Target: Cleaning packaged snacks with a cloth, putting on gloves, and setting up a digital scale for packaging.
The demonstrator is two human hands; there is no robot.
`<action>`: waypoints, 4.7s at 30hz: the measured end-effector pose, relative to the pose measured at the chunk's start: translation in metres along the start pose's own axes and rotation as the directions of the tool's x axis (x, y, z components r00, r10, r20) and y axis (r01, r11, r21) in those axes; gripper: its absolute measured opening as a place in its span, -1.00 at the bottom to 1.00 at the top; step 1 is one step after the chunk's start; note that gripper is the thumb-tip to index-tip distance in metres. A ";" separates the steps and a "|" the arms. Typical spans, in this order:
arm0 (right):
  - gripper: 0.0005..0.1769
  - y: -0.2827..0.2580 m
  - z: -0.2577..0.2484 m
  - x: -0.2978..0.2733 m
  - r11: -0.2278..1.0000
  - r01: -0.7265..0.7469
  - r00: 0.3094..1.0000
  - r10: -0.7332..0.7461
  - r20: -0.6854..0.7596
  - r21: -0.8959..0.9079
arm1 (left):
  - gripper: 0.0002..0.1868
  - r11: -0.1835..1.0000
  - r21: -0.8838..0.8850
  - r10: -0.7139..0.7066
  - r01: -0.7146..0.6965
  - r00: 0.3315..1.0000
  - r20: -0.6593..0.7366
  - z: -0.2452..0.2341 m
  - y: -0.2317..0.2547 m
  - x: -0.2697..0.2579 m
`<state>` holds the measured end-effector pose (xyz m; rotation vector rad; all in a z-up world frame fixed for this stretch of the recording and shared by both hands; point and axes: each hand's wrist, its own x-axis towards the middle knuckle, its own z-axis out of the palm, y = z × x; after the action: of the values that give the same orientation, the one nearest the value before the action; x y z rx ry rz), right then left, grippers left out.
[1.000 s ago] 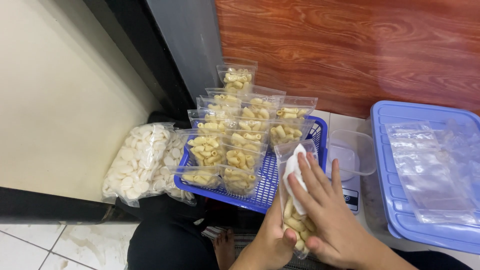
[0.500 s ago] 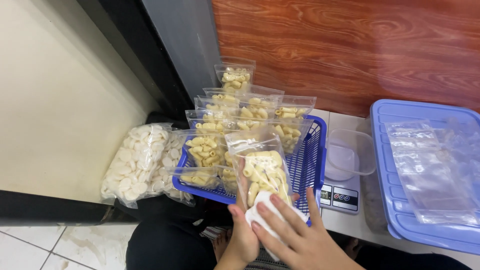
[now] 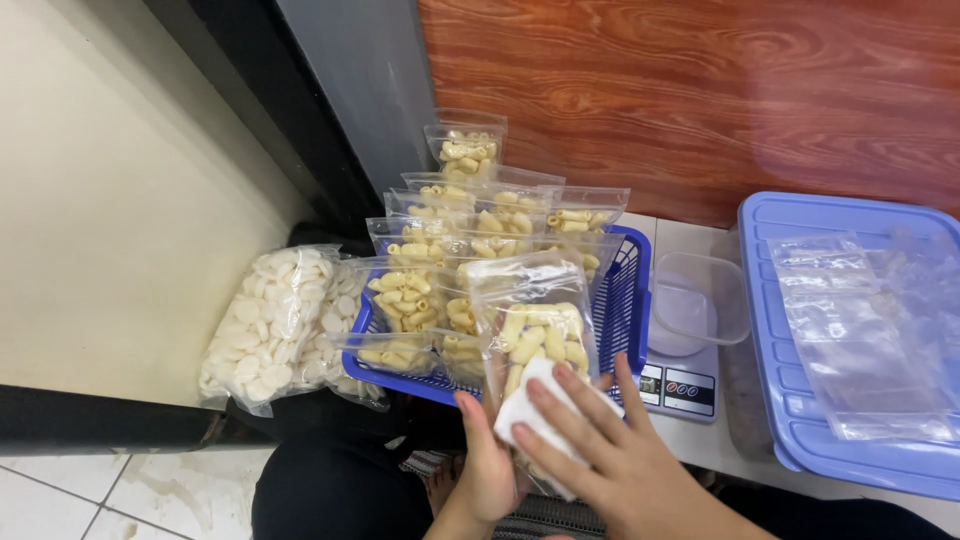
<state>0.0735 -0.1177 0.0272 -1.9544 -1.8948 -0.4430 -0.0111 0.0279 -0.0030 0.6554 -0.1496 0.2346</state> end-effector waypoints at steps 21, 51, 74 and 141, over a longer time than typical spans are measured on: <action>-0.55 0.077 -0.020 -0.024 -0.057 -0.252 0.601 0.773 0.202 0.966 | -0.33 0.956 0.291 -0.042 0.044 0.999 -0.011 0.006 0.035 0.004; -0.85 0.146 -0.012 0.004 0.575 -0.653 0.602 0.789 -0.123 0.493 | -0.06 0.176 0.936 -0.591 0.305 0.793 -0.147 0.038 0.046 0.007; -0.51 0.132 0.028 0.027 0.730 -0.587 0.772 0.635 -0.031 0.350 | -0.18 0.157 0.985 -0.592 0.073 0.805 0.035 0.029 0.036 -0.002; -0.73 0.094 -0.142 0.057 0.753 -0.533 0.845 0.497 0.196 0.387 | -0.20 0.618 0.776 -0.081 0.124 0.992 -0.094 0.040 0.046 0.025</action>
<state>0.1747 -0.1367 0.1741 -2.0776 -1.2489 0.2090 -0.0012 0.0425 0.0604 1.5428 0.0559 0.1983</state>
